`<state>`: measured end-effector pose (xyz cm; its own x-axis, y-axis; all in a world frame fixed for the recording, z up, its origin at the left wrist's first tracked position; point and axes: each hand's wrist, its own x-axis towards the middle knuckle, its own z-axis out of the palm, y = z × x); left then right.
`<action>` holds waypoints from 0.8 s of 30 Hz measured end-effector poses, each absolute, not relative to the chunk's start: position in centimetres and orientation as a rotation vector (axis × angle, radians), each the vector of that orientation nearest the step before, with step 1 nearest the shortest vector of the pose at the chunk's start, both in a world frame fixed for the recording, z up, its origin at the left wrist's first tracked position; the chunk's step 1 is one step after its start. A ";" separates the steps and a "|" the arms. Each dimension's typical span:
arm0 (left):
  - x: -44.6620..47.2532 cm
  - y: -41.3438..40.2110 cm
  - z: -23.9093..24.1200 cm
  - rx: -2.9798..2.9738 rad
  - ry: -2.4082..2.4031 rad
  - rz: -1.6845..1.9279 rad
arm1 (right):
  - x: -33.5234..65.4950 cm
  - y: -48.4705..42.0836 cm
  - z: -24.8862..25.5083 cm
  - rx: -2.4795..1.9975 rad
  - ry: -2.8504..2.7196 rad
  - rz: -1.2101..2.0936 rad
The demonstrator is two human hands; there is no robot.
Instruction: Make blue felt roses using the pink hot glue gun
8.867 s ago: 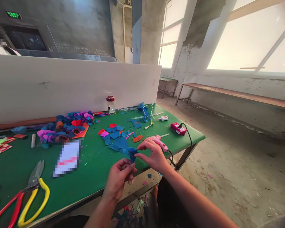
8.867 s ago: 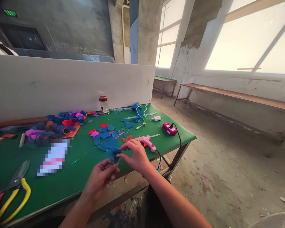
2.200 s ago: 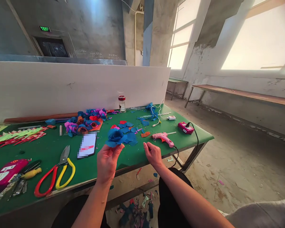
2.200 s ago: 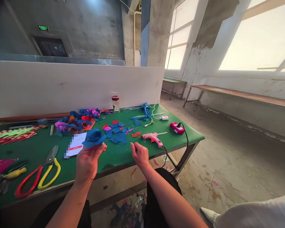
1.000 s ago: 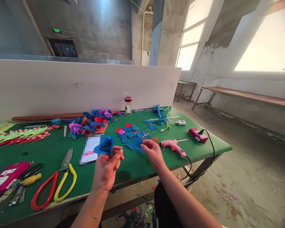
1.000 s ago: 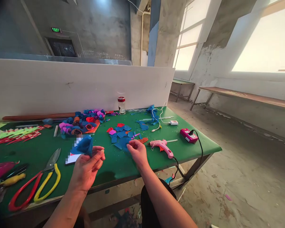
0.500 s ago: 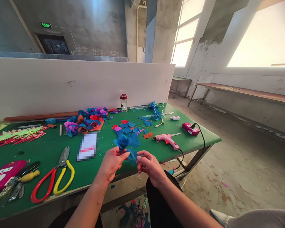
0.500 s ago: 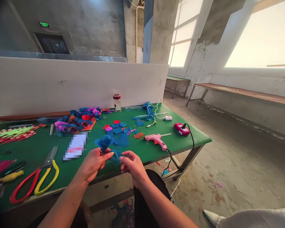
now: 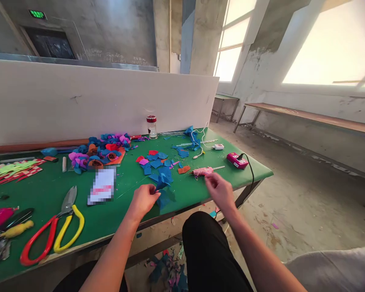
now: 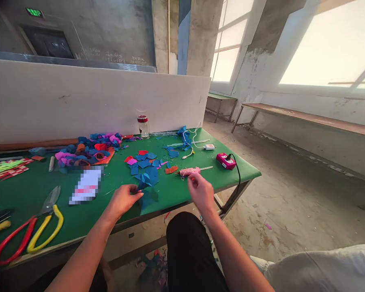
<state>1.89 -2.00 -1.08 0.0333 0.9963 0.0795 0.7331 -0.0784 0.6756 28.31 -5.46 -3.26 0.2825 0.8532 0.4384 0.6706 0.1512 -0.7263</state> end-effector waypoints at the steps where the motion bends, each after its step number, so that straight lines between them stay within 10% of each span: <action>1: 1.7 -1.8 -1.3 1.843 1.728 0.784 | 30.1 -4.6 -3.2 -1.663 -1.458 0.128; 17: 1.7 -1.7 -2.5 1.642 1.649 0.799 | 35.3 -2.3 -2.9 -1.739 -1.594 0.492; 24: 1.7 -1.5 -2.5 1.752 1.731 0.668 | 31.6 -7.7 -0.4 -1.157 -1.155 1.318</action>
<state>1.67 -1.49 -2.48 0.0318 0.9983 -0.0484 0.7073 0.0118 0.7068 31.56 -7.69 -0.39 -0.0481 0.9978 -0.0455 -0.0860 -0.0495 -0.9951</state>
